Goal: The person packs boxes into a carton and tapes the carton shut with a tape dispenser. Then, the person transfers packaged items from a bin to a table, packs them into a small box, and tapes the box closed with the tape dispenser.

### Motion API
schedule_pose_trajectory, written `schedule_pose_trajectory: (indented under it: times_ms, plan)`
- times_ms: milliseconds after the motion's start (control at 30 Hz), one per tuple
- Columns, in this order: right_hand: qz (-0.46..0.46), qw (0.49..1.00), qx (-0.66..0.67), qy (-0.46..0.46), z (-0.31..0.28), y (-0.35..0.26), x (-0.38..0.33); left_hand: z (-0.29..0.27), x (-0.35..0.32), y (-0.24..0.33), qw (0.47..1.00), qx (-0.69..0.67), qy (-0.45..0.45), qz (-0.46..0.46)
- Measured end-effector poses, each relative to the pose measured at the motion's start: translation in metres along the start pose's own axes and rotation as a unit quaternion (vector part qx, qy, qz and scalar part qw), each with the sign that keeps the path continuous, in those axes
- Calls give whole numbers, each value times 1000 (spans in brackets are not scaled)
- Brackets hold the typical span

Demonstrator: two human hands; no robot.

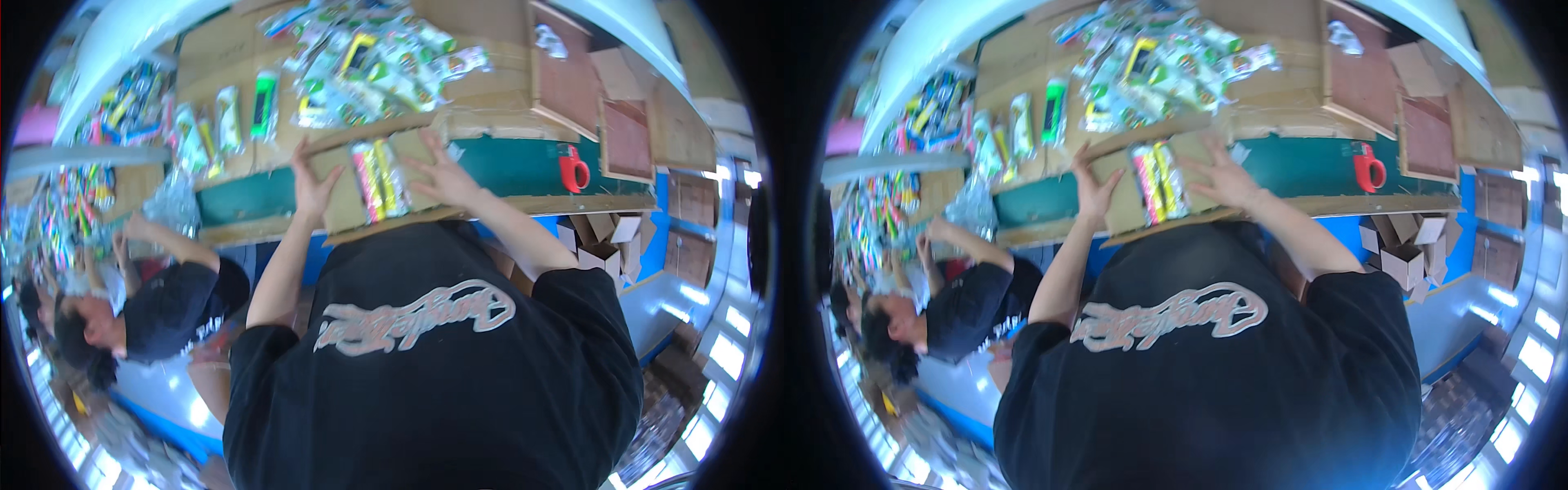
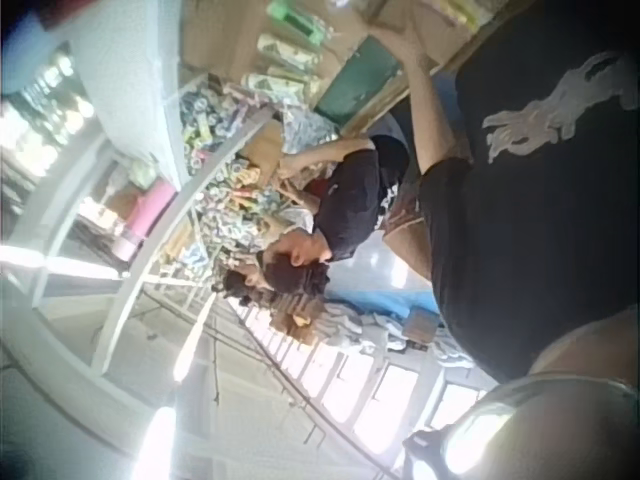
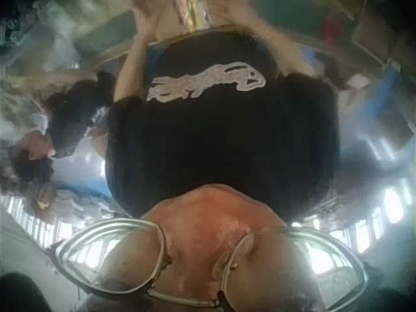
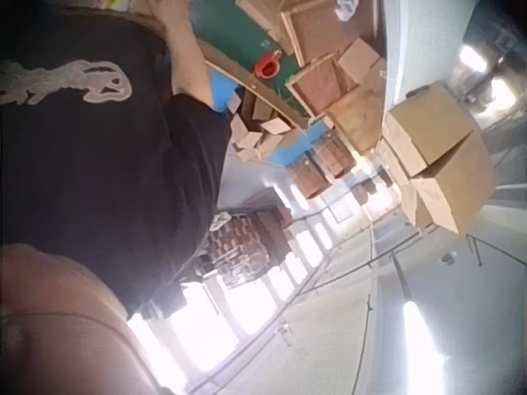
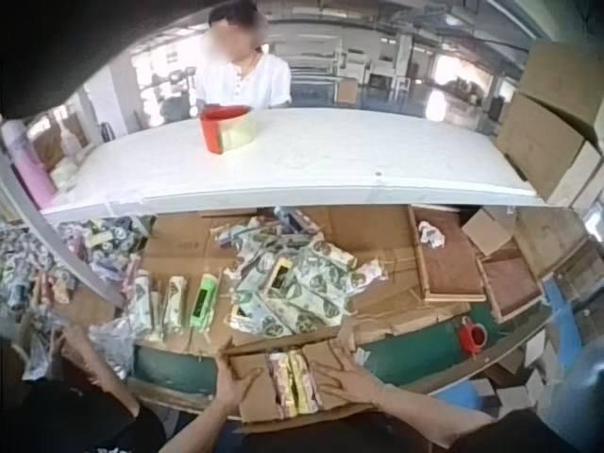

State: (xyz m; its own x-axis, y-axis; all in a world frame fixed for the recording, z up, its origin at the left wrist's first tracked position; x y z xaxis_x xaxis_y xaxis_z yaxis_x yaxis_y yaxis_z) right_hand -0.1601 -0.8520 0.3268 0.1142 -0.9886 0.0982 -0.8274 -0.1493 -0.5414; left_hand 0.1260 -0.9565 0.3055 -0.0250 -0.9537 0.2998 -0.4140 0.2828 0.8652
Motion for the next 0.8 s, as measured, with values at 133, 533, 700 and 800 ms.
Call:
schedule_pose_trajectory:
  times_ms: [133, 533, 700, 800]
  plan:
    - [-26, 998, -54, 9, -10, -15, -2, -28, 10, 9, 999, 41, -23, -4]
    - [98, 958, 110, -244, -81, -7, 2, 63, 19, 48, 860, 327, -391, 38]
    - [-83, 987, -64, -118, -93, -52, -6, 69, 6, 48, 872, 356, -311, 126]
    - [-144, 986, -73, -39, -74, -54, -1, 71, 15, 66, 842, 385, -372, 64]
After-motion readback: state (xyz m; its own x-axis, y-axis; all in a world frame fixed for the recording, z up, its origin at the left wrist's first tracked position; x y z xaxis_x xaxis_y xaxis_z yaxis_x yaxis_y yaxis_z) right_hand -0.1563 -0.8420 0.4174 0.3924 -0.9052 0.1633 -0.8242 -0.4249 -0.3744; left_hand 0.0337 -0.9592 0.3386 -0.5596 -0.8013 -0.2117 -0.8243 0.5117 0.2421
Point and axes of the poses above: each hand's wrist, its own x-axis towards the middle knuckle, its own z-axis out of the palm, y = z × x, the point moved 3 cm from there along x, towards the middle knuckle, and after that the axes turned 11 degrees about y, right-handed, at the moved point
